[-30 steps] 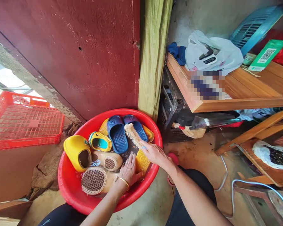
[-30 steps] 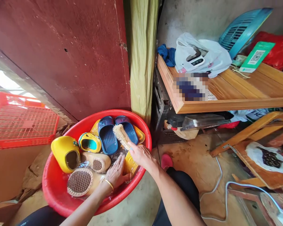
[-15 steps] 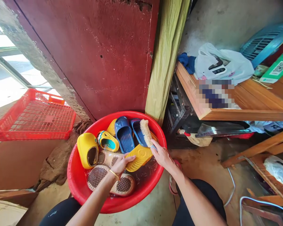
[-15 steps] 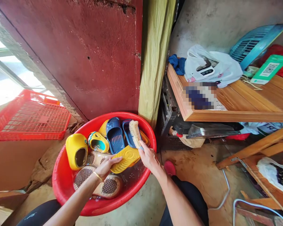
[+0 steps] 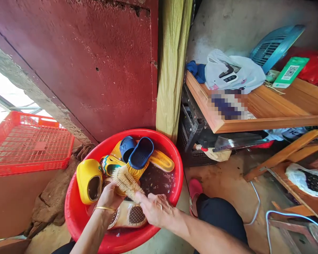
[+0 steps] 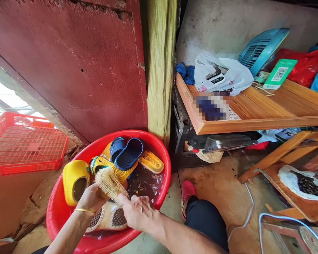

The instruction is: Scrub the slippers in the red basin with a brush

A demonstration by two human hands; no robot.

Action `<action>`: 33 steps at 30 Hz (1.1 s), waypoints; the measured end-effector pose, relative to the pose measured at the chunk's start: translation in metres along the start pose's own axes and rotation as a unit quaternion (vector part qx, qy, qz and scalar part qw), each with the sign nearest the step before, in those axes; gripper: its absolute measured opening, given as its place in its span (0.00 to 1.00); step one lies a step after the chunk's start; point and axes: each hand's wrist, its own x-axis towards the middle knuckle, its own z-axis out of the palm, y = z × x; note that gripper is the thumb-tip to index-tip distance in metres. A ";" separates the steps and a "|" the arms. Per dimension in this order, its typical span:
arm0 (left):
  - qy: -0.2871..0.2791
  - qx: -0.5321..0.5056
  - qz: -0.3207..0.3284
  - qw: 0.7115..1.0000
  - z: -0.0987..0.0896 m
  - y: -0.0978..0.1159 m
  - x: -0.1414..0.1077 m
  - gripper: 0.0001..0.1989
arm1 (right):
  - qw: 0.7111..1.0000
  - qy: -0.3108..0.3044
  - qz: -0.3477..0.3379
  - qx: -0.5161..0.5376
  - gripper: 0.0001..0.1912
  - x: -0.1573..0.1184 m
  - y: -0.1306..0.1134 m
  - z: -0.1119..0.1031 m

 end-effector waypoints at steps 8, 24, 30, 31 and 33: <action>-0.035 0.031 0.000 0.999 -0.021 0.019 -0.018 0.31 | 0.984 0.034 0.165 0.052 0.26 0.035 0.058 -0.014; -0.143 0.564 0.337 0.740 -0.061 -0.001 -0.004 0.37 | 0.969 0.117 0.118 0.185 0.27 0.035 0.060 0.010; -0.033 0.605 0.324 0.727 -0.063 -0.009 0.011 0.32 | 0.986 0.053 0.072 0.142 0.29 0.024 0.047 0.011; -0.014 0.632 0.316 0.707 -0.063 -0.012 0.016 0.33 | 0.988 0.034 0.076 0.133 0.30 0.022 0.044 0.011; -0.015 0.678 0.270 0.684 -0.062 -0.023 0.029 0.32 | 0.989 0.005 0.082 0.124 0.29 0.017 0.038 0.010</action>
